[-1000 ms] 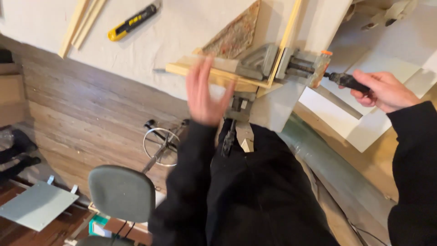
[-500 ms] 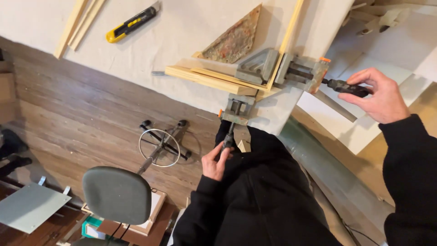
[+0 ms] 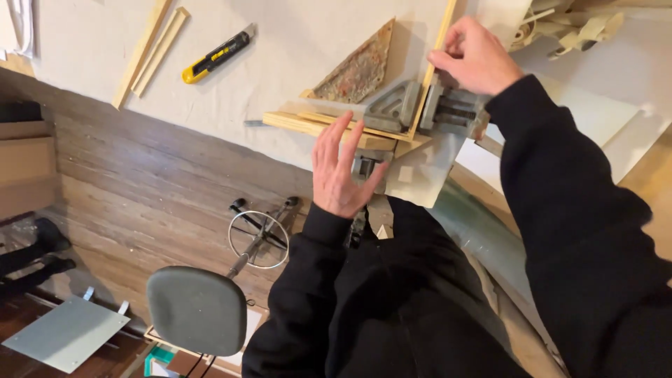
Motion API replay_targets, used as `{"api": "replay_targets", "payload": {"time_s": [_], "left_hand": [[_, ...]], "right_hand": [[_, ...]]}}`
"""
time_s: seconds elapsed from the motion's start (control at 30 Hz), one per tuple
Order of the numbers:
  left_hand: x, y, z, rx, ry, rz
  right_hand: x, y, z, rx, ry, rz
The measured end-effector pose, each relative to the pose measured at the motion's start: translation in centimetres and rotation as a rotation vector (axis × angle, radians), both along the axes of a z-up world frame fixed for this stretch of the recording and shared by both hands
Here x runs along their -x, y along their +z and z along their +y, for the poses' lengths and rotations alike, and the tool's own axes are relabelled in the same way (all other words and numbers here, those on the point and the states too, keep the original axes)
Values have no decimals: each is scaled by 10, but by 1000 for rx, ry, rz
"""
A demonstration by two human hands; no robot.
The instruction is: Assembling wooden frame pieces using wood glue and a miter clamp at a workshop station.
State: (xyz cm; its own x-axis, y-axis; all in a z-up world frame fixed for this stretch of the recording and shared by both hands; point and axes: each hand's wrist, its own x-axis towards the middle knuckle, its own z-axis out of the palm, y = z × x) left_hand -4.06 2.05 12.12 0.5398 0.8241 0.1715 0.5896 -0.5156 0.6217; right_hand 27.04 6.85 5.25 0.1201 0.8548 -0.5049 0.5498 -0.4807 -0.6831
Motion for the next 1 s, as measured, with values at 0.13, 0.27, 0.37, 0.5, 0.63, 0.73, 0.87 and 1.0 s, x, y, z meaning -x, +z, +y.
{"api": "replay_targets", "payload": {"time_s": [0.13, 0.27, 0.37, 0.5, 0.63, 0.73, 0.87, 1.0], "left_hand": [[3, 9, 5, -34, -56, 55], [1, 37, 13, -99, -114, 121], [-5, 66, 24, -225, -142, 120], [5, 132, 33, -405, -93, 9], [17, 194, 43, -456, 7, -151], [32, 220, 52, -401, 57, -167], [65, 233, 61, -315, 6, -159], [115, 230, 77, -303, -47, -199]], "right_hand": [[-7, -15, 0, -123, -15, 147], [-7, 39, 0, -240, -25, 281], [3, 94, 5, -276, -33, 412], [34, 163, 2, -327, -42, 581], [42, 179, -17, -160, 79, 311], [65, 200, -29, -334, 228, 255], [141, 277, -18, -644, 266, 298], [212, 297, -4, -681, 103, 159]]}}
